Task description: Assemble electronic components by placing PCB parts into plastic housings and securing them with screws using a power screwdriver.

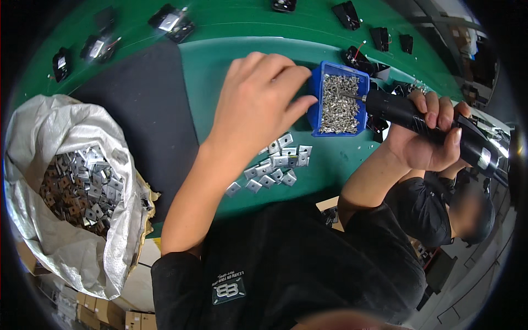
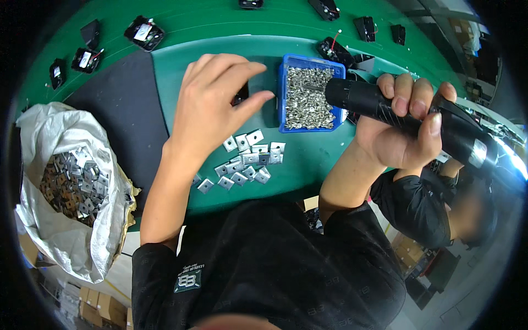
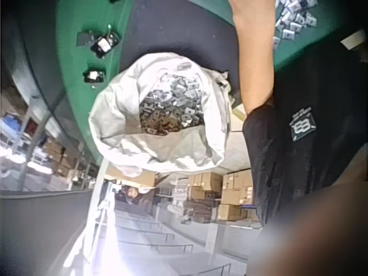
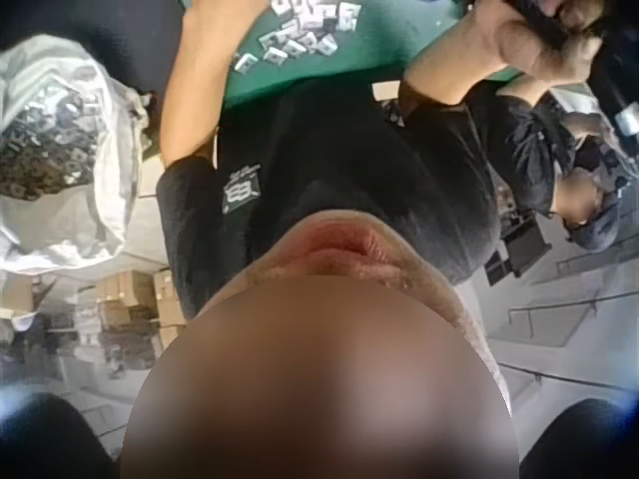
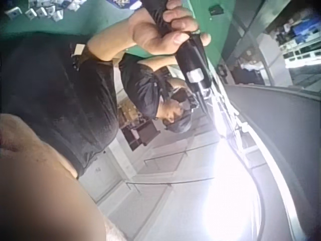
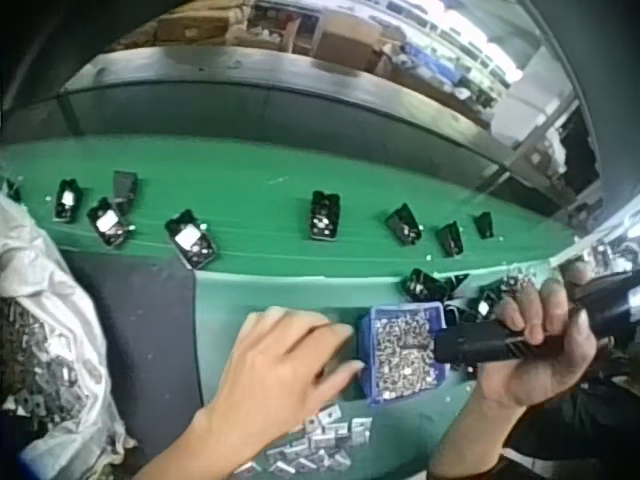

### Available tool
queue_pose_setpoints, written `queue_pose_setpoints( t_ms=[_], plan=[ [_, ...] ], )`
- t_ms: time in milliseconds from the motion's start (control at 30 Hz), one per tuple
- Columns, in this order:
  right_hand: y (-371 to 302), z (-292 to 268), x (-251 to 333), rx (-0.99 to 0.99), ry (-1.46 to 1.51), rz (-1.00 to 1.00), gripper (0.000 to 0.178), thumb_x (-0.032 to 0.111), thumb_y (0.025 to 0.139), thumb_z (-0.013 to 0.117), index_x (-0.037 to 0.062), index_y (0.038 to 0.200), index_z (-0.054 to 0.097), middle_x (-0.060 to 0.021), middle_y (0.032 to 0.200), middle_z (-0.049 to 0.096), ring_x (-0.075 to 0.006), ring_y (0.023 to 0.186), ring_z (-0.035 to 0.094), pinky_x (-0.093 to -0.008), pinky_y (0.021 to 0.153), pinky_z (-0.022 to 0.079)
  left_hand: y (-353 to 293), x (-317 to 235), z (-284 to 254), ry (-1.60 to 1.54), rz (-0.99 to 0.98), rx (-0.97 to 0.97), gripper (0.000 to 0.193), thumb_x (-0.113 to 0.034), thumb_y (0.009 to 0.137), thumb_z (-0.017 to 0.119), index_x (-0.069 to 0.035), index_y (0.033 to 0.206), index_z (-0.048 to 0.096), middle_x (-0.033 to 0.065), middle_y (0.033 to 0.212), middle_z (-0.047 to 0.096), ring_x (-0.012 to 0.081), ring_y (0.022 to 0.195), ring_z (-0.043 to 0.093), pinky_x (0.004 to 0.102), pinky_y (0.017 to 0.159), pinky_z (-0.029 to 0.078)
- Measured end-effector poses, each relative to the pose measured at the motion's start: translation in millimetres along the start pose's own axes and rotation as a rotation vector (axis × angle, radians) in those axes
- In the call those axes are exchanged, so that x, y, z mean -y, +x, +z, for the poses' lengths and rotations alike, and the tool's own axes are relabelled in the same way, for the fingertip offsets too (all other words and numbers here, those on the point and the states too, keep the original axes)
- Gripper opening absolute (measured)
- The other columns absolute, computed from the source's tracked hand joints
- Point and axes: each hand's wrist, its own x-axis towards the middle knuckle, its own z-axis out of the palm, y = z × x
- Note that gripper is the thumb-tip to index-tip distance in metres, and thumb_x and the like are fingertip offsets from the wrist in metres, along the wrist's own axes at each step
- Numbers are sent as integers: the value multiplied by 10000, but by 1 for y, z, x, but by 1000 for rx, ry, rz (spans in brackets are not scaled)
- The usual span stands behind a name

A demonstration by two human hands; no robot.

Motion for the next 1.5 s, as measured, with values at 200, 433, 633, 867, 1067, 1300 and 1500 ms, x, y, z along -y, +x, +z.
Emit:
queue_pose_setpoints(
  t_ms=[200,433,633,867,1067,1300,1500],
  plan=[
    [-5,-5,9,142,94,24,423,205,844,586,131,1245,475,12,854,548,-132,760,495,-326,788,381,11,-27,30,-55,136,75,319,-175,678,775,-124,982,695,-23,922,612,179,831,555,316,722,409],
    [-4,-18,10,185,64,37,489,237,847,593,145,1303,440,25,875,550,-123,777,497,-335,805,385,17,-31,46,-64,131,74,155,-165,698,771,-113,831,711,-30,774,637,163,733,557,302,718,397],
    [1,-5,20,116,20,57,400,209,784,654,132,1159,539,51,815,550,-83,729,493,-273,789,371,17,-31,43,-88,102,57,142,-160,710,765,-111,831,711,-22,834,681,156,792,592,308,756,376],
    [1,-12,23,232,50,33,463,256,840,610,160,1262,446,37,876,549,-116,782,503,-321,816,383,15,-29,40,-97,105,59,145,-163,715,763,-122,846,714,-33,857,688,152,821,598,309,776,353],
    [3,-7,21,210,125,39,467,258,841,600,150,1267,442,36,867,545,-121,779,504,-319,814,383,12,-32,39,-125,80,48,165,-171,694,780,-114,827,700,-29,899,691,154,841,605,327,791,342],
    [4,-4,21,243,136,52,470,254,841,589,144,1272,437,31,868,545,-122,785,506,-325,818,383,11,-33,38,-148,81,11,160,-103,710,754,-104,857,691,-15,907,698,155,870,621,317,815,349],
    [0,-4,19,220,104,44,459,250,845,578,141,1266,433,24,867,545,-127,791,512,-328,821,385,8,-33,37,-179,90,-3,176,-78,719,739,-99,891,703,-1,858,701,150,806,631,306,791,378]
  ],
)
